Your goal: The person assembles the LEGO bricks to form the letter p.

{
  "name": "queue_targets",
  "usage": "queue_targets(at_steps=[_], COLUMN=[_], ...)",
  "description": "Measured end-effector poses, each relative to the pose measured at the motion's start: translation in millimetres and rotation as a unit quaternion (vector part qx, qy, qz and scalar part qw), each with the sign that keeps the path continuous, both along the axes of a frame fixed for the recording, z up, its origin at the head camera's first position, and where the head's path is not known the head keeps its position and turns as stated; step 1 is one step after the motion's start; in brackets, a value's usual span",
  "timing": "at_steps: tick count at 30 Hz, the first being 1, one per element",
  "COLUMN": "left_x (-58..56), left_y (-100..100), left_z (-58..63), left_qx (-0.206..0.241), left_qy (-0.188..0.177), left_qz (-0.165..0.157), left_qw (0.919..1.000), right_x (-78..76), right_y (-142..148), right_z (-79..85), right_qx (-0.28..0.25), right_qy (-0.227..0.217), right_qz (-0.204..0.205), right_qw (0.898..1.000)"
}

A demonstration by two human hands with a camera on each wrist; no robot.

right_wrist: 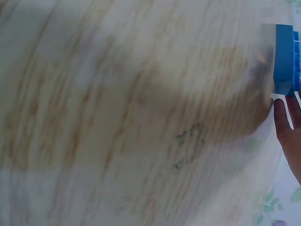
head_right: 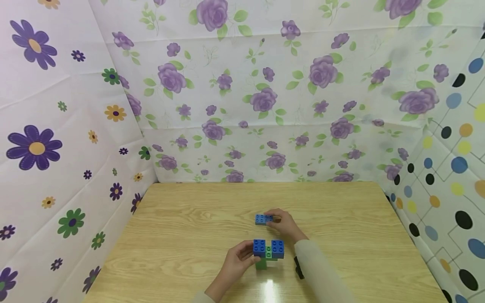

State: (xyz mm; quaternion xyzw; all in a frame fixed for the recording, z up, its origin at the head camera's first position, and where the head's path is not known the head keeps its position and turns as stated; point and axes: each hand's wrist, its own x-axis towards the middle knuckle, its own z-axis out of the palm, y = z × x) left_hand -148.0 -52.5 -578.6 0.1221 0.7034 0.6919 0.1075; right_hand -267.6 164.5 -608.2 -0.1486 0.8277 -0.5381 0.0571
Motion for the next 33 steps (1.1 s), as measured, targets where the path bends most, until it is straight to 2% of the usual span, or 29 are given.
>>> queue_targets(at_steps=[6, 16, 22, 29, 33], left_x=[1.4, 0.8, 1.3, 0.9, -0.2], left_y=[0.5, 0.5, 0.6, 0.6, 0.6], left_z=[1.7, 1.2, 0.4, 0.6, 0.5], left_qx=[0.01, 0.009, 0.015, 0.013, 0.007], left_qy=[0.005, -0.003, 0.004, -0.002, -0.005], left_qz=[-0.001, 0.001, 0.0, -0.001, 0.002], left_qw=[0.9999, 1.0, 0.9999, 0.9999, 1.0], right_x=[2.0, 4.4, 4.7, 4.5, 4.1], right_y=[-4.2, -7.5, -6.1, -1.7, 1.3], right_z=[1.6, 2.5, 4.2, 5.7, 9.2], right_qx=[0.029, 0.033, 0.037, 0.051, 0.055], right_qy=[0.003, 0.013, 0.011, 0.033, 0.024], right_qz=[-0.01, -0.016, -0.016, -0.006, -0.012], right_qw=[1.0, 0.999, 0.999, 0.998, 0.998])
